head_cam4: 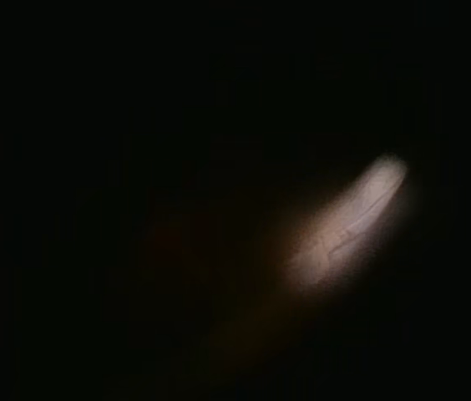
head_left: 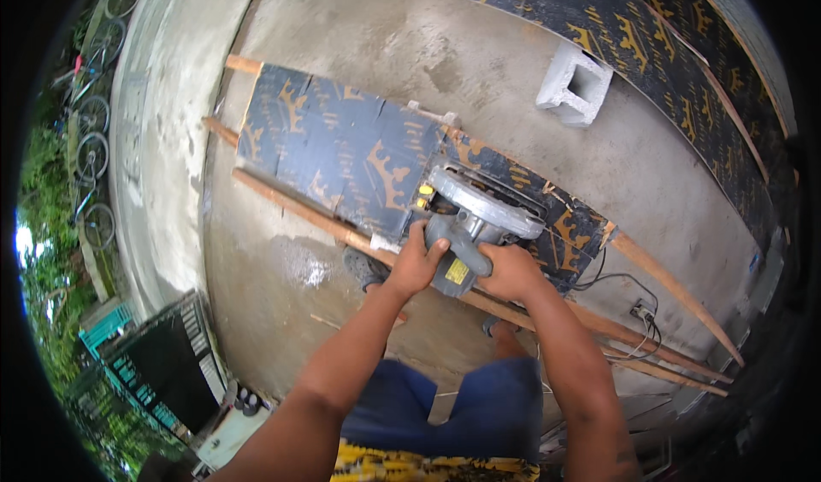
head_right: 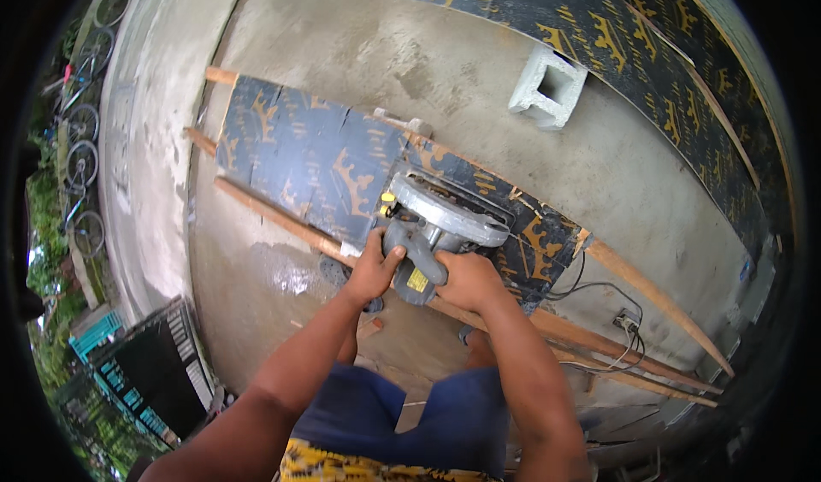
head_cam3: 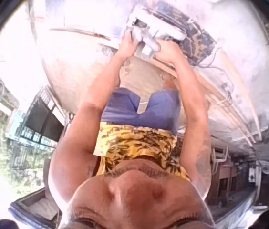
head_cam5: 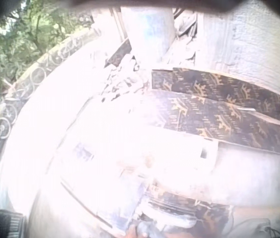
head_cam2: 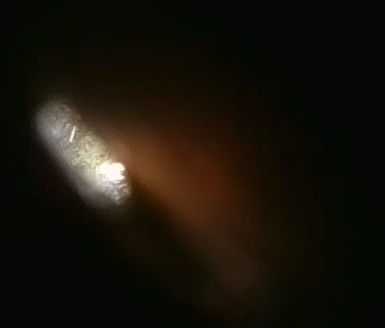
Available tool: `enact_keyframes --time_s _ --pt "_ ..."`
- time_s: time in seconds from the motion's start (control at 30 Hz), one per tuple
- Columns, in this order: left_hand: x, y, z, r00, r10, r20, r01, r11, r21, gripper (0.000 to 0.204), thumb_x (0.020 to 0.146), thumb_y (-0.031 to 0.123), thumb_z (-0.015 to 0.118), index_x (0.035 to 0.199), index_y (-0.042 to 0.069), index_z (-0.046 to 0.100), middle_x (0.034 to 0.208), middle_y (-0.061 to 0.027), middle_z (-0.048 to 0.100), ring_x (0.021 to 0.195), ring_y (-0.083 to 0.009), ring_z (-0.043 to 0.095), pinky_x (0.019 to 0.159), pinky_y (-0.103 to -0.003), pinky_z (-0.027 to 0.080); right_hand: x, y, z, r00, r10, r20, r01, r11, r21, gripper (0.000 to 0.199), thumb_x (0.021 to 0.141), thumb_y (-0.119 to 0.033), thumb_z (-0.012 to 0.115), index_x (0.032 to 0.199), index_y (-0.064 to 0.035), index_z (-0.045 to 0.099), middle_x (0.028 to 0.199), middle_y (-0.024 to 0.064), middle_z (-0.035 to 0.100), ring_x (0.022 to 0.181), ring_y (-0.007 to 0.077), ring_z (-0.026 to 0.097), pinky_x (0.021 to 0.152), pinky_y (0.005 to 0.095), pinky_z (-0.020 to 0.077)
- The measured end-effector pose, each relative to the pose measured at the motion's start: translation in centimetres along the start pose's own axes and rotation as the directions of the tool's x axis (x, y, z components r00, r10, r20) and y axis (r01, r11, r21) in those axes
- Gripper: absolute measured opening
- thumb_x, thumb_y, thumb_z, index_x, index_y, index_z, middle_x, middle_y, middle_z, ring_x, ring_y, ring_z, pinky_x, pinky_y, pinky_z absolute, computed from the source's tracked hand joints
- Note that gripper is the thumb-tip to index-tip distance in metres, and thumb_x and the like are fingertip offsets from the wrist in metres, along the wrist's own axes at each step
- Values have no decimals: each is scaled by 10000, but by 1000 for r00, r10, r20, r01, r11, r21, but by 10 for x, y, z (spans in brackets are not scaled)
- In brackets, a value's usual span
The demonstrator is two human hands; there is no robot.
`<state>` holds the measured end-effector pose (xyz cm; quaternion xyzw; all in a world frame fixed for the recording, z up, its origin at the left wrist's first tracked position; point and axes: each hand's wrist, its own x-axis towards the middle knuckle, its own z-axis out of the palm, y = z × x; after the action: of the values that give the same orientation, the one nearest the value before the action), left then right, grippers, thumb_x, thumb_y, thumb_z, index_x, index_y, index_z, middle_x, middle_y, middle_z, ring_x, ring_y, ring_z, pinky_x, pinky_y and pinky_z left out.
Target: The person selects nails from a container, hammers nails into a plywood sheet to attach wooden strips, uses a circular saw to cut a strip, and continues hammering nails to secure the strips. The person works on a concrete floor with construction debris nearby.
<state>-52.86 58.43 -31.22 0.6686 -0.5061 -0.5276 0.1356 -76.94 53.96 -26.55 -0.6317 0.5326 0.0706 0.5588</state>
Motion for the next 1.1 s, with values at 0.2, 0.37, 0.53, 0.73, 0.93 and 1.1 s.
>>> enact_keyframes --time_s 0.2,0.37,0.53,0.73,0.93,1.1 --pt "-2 6 8 1000 -15 -1 15 996 -89 679 1038 525 613 1414 -6 418 1264 -330 629 1162 -478 648 984 -509 504 -8 0 -1 999 34 16 -34 999 -15 380 786 -242 714 1150 -131 699 996 221 748 966 430 717 871 515 569" --pt "1 5 2 1000 -14 5 15 994 -106 699 1038 544 602 1410 -21 426 1241 -333 639 1172 -494 642 984 -510 503 -2 -3 1 999 36 31 -36 999 -15 382 783 -250 732 1142 -123 698 1001 212 750 969 421 720 868 510 570" --pt "2 4 -16 1000 -28 3 28 999 -44 688 1049 518 605 1424 -29 420 1244 -301 637 1167 -429 643 994 -468 500 4 -14 11 1000 -1 -20 1 1000 -9 374 791 -268 736 1135 -127 698 985 212 749 964 424 719 867 514 570" --pt "2 13 -21 994 -97 54 99 994 -52 641 1052 441 619 1428 -43 431 1309 -342 614 1229 -498 611 1030 -510 485 4 -23 5 997 69 20 -69 998 2 406 769 -246 767 1148 -113 711 993 223 748 979 422 717 872 502 573" --pt "4 7 -24 995 -95 23 95 995 -18 668 1053 482 600 1439 -34 424 1326 -351 607 1246 -507 603 1037 -517 481 3 -33 6 997 72 -16 -72 997 -7 413 764 -216 749 1164 -119 711 1000 228 748 984 426 716 884 501 573" --pt "7 11 -33 992 -104 70 108 993 -56 710 1050 527 580 1456 -29 406 1313 -363 613 1236 -514 609 1037 -523 484 4 -45 1 994 112 -13 -112 994 -7 396 765 -218 746 1146 -115 717 982 232 747 971 434 715 872 501 571"
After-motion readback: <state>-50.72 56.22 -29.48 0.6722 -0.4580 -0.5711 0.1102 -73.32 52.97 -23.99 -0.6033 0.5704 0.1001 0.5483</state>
